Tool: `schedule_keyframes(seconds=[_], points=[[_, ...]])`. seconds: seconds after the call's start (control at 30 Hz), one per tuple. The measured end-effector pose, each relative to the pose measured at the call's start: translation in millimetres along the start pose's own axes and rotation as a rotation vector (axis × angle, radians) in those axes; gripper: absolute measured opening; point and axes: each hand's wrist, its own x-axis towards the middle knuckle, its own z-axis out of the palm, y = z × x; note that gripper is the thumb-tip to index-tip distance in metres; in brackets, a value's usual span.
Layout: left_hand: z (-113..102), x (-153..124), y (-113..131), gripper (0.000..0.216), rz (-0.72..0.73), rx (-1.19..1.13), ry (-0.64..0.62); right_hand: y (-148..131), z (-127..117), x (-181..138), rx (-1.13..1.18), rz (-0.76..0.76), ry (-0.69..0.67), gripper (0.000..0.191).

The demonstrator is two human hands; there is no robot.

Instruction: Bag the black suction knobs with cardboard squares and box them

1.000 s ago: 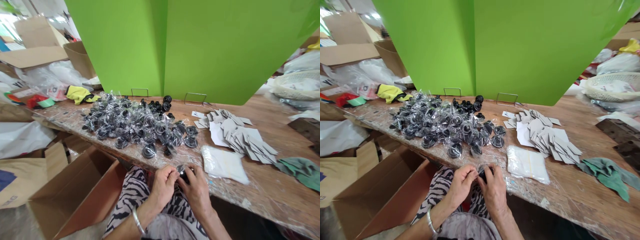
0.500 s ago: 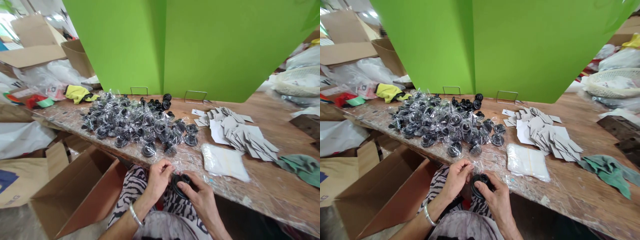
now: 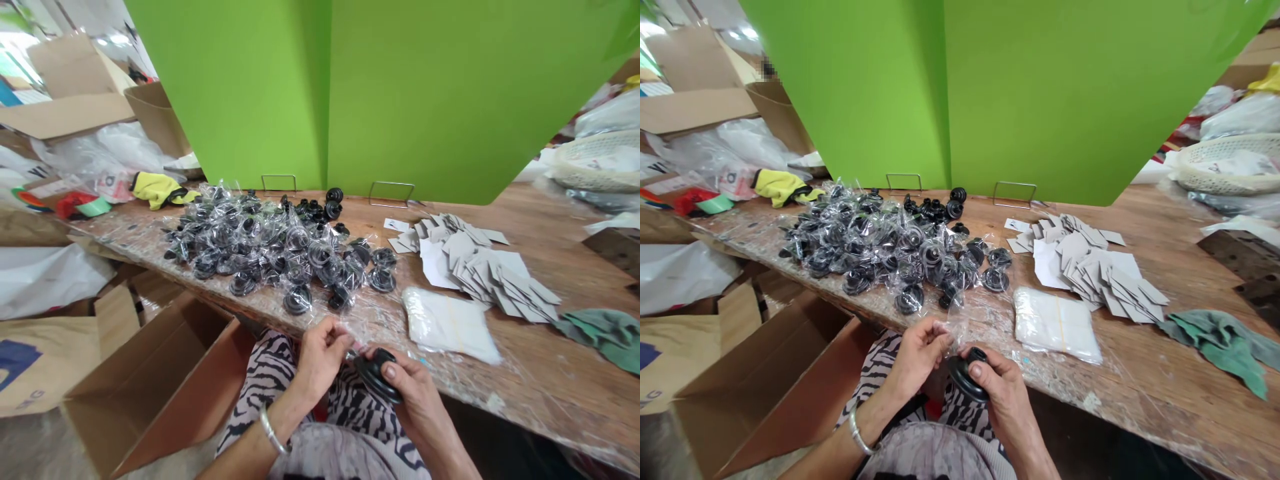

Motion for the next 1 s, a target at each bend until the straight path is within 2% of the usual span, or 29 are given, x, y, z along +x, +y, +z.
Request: schedule_keyframes(seconds=[0.07,0.13,0.2,0.27,0.37,0.47,0.53,0.63,0.7,0.73,0.87,0.9,0.93,1.0], points=[[-0.4,0.4,-5.0,0.009,0.109,0.163,0.08,3.0,-0.8,0.4,0.006,0.008,0.013,0.03],[-2.0,-0.3,-9.0,0.018,0.235,0.306,0.146,6.1,-2.5,1.6,0.017,0.042,0.028,0.029],[-3.8,-1.9,-10.7,0.025,0.279,0.359,0.167,7.4,-5.8,2.4,-0.037,0.049,0.032,0.029],[-4.8,-3.3,-10.4,0.023,0.223,0.335,0.154,5.2,-10.4,1.5,-0.194,-0.018,0.036,0.03],[-3.6,-3.3,-7.1,0.012,0.103,0.252,0.094,-5.2,-17.4,-4.5,-0.443,-0.196,0.031,0.032],[0.9,-1.7,-1.4,0.01,0.002,0.146,0.067,-18.6,-19.5,-12.7,-0.55,-0.337,-0.03,0.039],[3.9,-1.2,2.6,0.009,-0.065,0.063,0.036,-24.4,-18.1,-15.4,-0.615,-0.358,-0.124,0.043],[5.4,-2.8,7.0,0.009,-0.217,-0.046,-0.076,-23.3,-16.2,-11.9,-0.655,-0.304,-0.238,0.046],[4.0,-5.0,8.4,0.01,-0.267,-0.034,-0.117,-16.5,-16.3,-6.9,-0.665,-0.311,-0.206,0.041],[2.9,-6.2,8.7,0.01,-0.228,0.005,-0.101,-12.4,-16.5,-4.7,-0.694,-0.338,-0.155,0.038],[-0.2,-8.5,8.4,0.016,0.133,0.175,0.051,-1.0,-15.3,-1.9,-0.827,-0.473,0.115,0.032],[-0.3,-8.3,8.2,0.016,0.134,0.165,0.06,-0.9,-15.2,-2.8,-0.796,-0.476,0.143,0.031],[-0.2,-7.7,8.1,0.015,0.077,0.127,0.058,-1.8,-15.6,-4.1,-0.738,-0.46,0.141,0.031],[0.6,-6.3,7.9,0.016,-0.113,0.011,0.043,-6.2,-18.3,-7.4,-0.585,-0.403,0.075,0.031]])
